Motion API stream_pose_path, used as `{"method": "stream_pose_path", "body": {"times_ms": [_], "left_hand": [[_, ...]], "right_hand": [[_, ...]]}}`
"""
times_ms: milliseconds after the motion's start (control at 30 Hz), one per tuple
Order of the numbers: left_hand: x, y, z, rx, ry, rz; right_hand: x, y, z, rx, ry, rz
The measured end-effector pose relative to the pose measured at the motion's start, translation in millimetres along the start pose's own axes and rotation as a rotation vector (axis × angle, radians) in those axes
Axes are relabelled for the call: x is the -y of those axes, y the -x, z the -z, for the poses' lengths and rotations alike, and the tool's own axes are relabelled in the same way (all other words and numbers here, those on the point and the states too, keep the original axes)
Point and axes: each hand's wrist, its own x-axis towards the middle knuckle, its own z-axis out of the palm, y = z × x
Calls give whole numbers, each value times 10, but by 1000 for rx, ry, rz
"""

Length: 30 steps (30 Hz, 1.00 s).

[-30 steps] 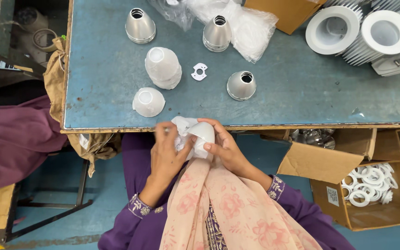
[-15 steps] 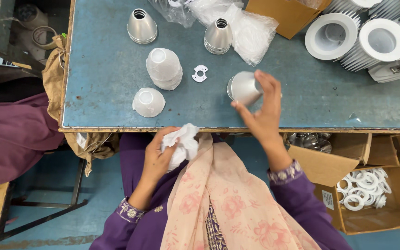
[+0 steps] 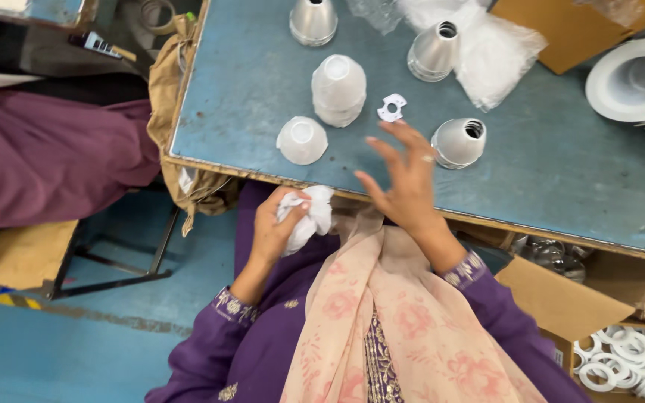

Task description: The person wraps small white plastic components in thin white tissue paper at a workbench. They pick up each component, fold the paper around it, and place the wrapped item on the table. The person handles components one at a time and repeats the wrapping process throughout the clip.

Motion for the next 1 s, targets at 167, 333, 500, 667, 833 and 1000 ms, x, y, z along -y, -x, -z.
{"method": "stream_pose_path", "body": {"times_ms": [167, 333, 500, 667, 833, 1000], "left_hand": [[120, 60, -67, -9, -146, -30], [184, 187, 2, -55, -229, 61], [59, 228, 5, -1, -185, 83], [-356, 4, -330, 274, -384, -232], [-607, -70, -752, 386, -518, -402], [-743, -220, -1066, 418, -638, -474]], "right_hand": [[221, -488, -569, 179, -274, 60], [244, -595, -869, 273, -202, -9], [-76, -171, -573, 101, -1060, -471], [-402, 364, -134, -28, -2060, -898], [-458, 949, 14, -159, -1937, -1029], [-435, 1003, 9, -171, -1791, -1034]]}}
